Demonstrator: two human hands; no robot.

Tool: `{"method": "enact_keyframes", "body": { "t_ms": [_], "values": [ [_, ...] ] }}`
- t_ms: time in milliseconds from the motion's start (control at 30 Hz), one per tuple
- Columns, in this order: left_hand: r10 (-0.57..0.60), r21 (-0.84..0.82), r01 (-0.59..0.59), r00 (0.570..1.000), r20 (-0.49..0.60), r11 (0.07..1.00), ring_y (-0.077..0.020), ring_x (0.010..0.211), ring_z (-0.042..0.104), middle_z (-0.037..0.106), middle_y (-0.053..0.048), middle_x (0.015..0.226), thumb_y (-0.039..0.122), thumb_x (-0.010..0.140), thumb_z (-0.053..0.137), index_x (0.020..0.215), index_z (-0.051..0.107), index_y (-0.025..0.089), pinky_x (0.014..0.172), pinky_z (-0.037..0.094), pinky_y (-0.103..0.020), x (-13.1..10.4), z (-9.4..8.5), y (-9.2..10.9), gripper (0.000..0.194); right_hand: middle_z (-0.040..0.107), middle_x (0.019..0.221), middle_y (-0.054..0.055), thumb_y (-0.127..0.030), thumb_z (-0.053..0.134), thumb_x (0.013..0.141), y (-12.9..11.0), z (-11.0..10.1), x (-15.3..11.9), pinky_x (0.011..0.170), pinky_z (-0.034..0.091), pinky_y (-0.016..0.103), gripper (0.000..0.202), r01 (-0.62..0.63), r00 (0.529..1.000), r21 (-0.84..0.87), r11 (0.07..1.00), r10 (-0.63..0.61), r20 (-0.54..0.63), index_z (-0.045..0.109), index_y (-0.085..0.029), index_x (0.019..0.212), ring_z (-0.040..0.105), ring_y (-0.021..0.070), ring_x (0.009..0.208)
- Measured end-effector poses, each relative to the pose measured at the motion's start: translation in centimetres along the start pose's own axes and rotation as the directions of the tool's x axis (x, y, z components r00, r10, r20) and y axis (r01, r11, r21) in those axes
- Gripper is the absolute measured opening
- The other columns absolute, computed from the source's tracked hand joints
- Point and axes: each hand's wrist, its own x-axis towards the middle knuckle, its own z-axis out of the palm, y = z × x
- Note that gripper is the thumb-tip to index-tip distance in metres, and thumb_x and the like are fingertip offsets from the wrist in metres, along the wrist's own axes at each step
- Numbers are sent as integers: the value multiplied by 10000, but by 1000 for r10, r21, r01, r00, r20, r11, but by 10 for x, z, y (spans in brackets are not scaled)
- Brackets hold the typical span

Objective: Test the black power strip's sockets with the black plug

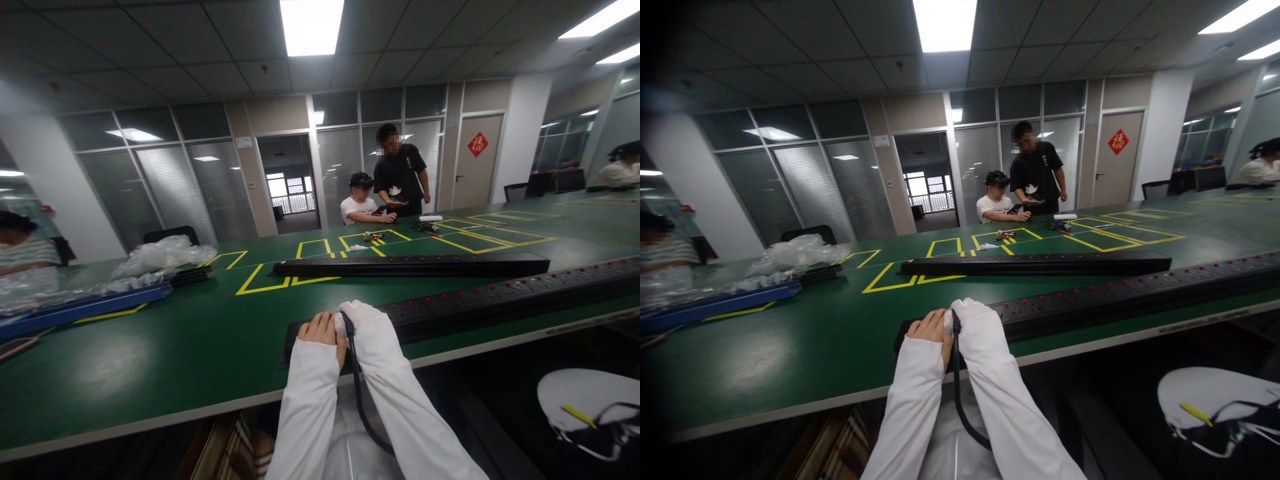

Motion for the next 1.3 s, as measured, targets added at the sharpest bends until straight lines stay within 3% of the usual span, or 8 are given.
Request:
{"method": "enact_keyframes", "body": {
  "t_ms": [233,433,700,867,1067,1300],
  "values": [
    [-12,-5,12,1000,11,1000,-213,1000,538,618,-61,1110,239,804,340,1094,540,157,747,340,-365,0,-4,1,361,553,919,23,-315,358,885,2,3,2,700,366,264,246,-5,1000,3,1000,5,-1,534,-179,990,500,117,804],
    [-18,-9,19,999,33,1000,-212,1001,538,615,-52,1120,200,763,361,1070,559,153,744,348,-367,0,-3,1,368,562,807,-3,-385,394,871,5,3,12,676,380,250,280,22,1000,32,999,-23,13,557,-158,898,499,89,704],
    [-39,1,39,994,100,999,-216,1017,520,587,-53,1160,204,737,385,1107,538,160,757,344,-385,2,-10,5,403,574,881,45,-364,297,896,-4,7,2,694,326,247,342,-56,997,26,998,58,-56,569,-163,947,494,116,794],
    [-54,10,53,996,68,999,-207,990,532,610,-54,1122,192,745,382,1059,563,144,749,344,-382,3,-9,6,366,572,800,10,-368,300,896,-3,7,8,661,325,228,346,-50,996,37,998,53,-77,574,-158,897,485,89,694],
    [-29,13,28,999,39,1000,-213,985,529,610,-56,1119,190,754,388,1078,559,182,747,341,-371,1,-4,4,366,595,847,44,-351,305,891,-4,9,-1,669,311,225,317,-61,989,25,998,64,-136,584,-206,931,511,115,774],
    [-35,20,34,998,50,999,-213,972,540,624,-73,1071,195,737,403,1074,566,164,749,361,-368,3,-10,6,376,582,807,5,-395,314,891,1,6,5,668,357,240,352,-11,993,83,997,21,-113,573,-157,915,501,96,690]
  ]
}}
